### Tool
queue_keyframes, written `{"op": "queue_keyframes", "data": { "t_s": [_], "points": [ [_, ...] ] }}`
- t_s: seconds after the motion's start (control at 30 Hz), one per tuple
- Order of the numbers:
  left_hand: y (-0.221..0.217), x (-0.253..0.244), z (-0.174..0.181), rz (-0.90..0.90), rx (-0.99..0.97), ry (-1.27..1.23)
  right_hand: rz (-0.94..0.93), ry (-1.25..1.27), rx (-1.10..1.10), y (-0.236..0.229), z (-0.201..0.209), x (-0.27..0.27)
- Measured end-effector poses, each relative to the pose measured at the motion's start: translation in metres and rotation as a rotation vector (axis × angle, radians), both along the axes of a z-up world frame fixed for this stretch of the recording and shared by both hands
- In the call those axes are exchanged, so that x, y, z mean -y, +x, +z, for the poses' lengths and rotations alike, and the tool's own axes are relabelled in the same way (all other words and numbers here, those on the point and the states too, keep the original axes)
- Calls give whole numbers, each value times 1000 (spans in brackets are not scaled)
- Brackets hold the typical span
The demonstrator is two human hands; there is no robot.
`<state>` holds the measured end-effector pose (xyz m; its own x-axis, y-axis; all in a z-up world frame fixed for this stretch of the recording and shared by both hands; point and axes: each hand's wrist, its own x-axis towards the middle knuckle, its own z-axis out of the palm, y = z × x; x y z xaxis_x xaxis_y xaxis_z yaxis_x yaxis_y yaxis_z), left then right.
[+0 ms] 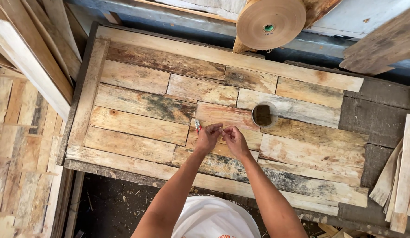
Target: Assembling small wooden slats into a larger panel using glue and tape.
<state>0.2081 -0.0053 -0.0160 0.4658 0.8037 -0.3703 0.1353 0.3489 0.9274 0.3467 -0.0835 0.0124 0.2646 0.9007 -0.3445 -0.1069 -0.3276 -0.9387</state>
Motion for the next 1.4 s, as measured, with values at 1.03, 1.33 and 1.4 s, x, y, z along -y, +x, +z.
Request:
{"op": "queue_keyframes", "data": {
  "t_s": [1.03, 1.33, 1.4],
  "points": [
    [-106, -112, -18, -20, -895, 647, -110, 98, 940, -35, 1, -98],
    [-111, -139, -20, -83, -860, 700, -98, 63, 972, -51, -12, -128],
    [-112, -140, -18, -92, -872, 678, -77, 55, 984, -55, -14, -132]
  ]
}}
